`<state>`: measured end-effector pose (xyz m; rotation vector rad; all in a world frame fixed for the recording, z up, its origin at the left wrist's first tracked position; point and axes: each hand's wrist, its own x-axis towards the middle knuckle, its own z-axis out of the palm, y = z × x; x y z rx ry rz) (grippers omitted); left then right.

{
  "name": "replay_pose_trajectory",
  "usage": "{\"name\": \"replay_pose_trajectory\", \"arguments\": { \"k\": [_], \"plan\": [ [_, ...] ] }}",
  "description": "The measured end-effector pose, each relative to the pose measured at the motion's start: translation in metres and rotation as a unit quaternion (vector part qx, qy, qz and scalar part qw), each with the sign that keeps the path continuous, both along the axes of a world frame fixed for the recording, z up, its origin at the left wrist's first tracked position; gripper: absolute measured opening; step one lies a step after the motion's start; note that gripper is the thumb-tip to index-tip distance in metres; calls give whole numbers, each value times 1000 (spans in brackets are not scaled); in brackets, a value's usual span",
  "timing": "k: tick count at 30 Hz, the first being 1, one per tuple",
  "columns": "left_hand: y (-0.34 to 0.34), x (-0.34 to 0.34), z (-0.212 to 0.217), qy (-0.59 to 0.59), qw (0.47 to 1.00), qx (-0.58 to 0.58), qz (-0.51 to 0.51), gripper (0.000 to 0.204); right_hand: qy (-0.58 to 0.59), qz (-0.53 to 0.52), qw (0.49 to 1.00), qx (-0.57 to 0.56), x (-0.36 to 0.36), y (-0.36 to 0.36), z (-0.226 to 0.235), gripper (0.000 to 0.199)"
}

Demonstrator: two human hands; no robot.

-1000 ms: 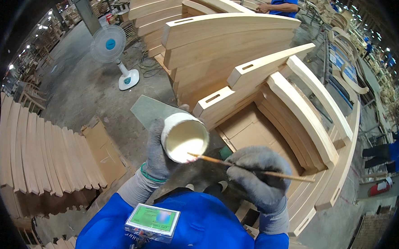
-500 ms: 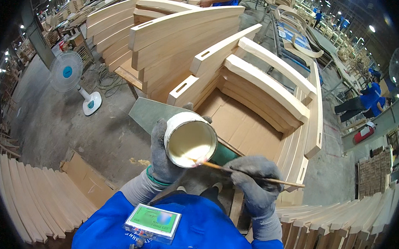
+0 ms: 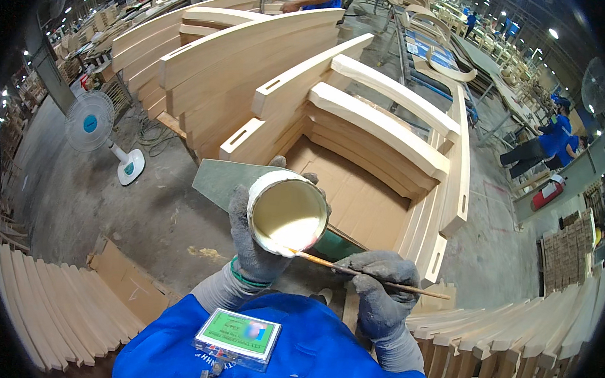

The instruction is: The person applies a white finish to wooden chair frames using a brush and a small container. They repeatedly pick up frames from a stack, paint edges and surfaces, and return them to the stack.

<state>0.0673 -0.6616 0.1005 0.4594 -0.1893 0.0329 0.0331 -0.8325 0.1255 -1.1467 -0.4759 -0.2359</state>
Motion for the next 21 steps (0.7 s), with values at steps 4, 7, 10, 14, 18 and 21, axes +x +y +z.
{"name": "replay_pose_trajectory", "arguments": {
  "k": [4,7,10,14,18,21],
  "plan": [
    [-23,8,7,26,998,48,29,76,-26,-35,997,-65,3,-20,-10,19],
    [-40,17,1,4,998,46,33,75,-62,-39,993,-93,-5,-31,-10,19],
    [-57,27,-10,8,999,44,29,72,-87,-71,992,-63,-9,-37,-10,17],
    [-74,33,-23,58,996,61,11,65,-16,-131,990,-47,-4,-58,1,14],
    [-78,34,-28,103,992,71,-27,60,79,-320,939,-96,2,-117,18,8],
    [-76,40,-52,133,989,49,-32,58,126,-392,890,-197,1,-168,17,5]
  ]
}}
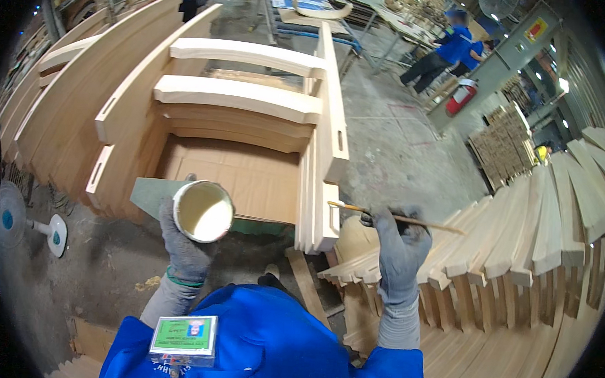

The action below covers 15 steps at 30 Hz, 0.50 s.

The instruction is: The person applies a white finish to wooden chair frames using a brush and a small container. They repeatedly pick up frames from a stack, paint edges and surfaces, and return them to the stack.

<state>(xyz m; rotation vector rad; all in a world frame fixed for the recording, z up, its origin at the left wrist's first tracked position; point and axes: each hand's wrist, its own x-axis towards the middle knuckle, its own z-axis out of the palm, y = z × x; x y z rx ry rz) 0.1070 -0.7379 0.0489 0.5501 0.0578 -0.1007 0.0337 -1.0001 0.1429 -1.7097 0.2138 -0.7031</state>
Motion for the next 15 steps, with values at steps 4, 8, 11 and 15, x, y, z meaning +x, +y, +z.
{"name": "replay_pose_trajectory", "arguments": {
  "k": [4,8,11,15],
  "plan": [
    [7,-4,-10,-17,998,59,13,52,130,3,991,-18,-2,-8,0,7],
    [14,-6,-12,-10,997,72,19,51,127,19,992,-13,-4,-5,-6,12],
    [19,-6,-16,13,997,61,37,52,133,37,989,-47,-2,-3,-7,13],
    [20,-10,-14,14,992,107,66,54,120,41,990,-58,-2,-5,-13,13]
  ]
}}
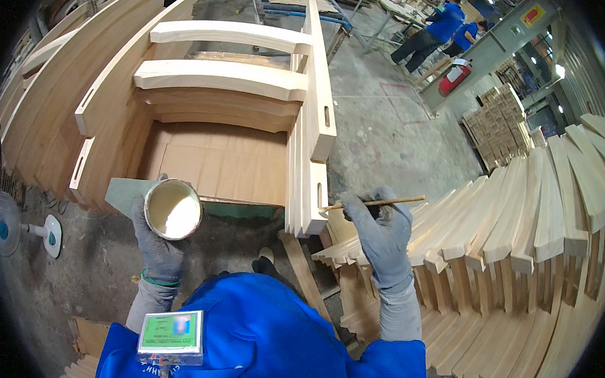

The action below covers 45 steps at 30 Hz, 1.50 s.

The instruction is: The person applies a white finish to wooden chair frames using a brush and a small container. They repeatedly pick up frames from a stack, paint edges and surfaces, and return them to the stack.

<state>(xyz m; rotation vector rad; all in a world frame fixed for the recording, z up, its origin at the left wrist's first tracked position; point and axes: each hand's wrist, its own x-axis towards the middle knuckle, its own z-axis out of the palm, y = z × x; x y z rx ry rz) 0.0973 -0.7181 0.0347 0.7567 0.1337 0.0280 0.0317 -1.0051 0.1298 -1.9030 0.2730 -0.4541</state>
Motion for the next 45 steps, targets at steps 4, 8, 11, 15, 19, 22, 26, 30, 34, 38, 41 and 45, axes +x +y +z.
{"name": "replay_pose_trajectory", "arguments": {
  "k": [4,8,11,15,19,22,26,30,34,38,41,45],
  "plan": [
    [11,-4,-13,-64,991,114,-15,53,19,-7,1000,-5,3,-1,-2,14],
    [19,-4,-8,-34,998,11,-55,50,23,-28,999,28,5,0,5,14],
    [18,-8,-1,-115,975,192,-4,49,3,-19,1000,3,11,0,7,15],
    [22,-7,0,-121,968,222,3,50,5,-21,1000,5,18,-2,4,17],
    [23,-6,-1,-89,990,111,-18,50,4,-24,1000,-11,24,-5,-2,17],
    [21,-6,4,-59,998,31,-19,50,-19,-13,999,-44,28,-9,-5,18],
    [21,-6,1,-137,944,299,32,52,-16,-9,996,-85,33,-9,-4,18],
    [26,-4,-1,-47,998,-20,-34,46,-17,0,997,-75,35,-13,-10,18],
    [29,-4,-1,-40,991,-126,-26,45,-32,-4,997,-77,40,-9,-14,18],
    [31,-4,-5,-50,996,-71,-12,44,12,5,988,-154,44,-11,-22,18],
    [29,-7,-10,-204,891,400,73,47,-3,41,974,-223,48,-8,-28,14],
    [33,-9,-9,-111,986,116,33,49,16,72,929,-362,41,-11,-24,10]
  ]
}}
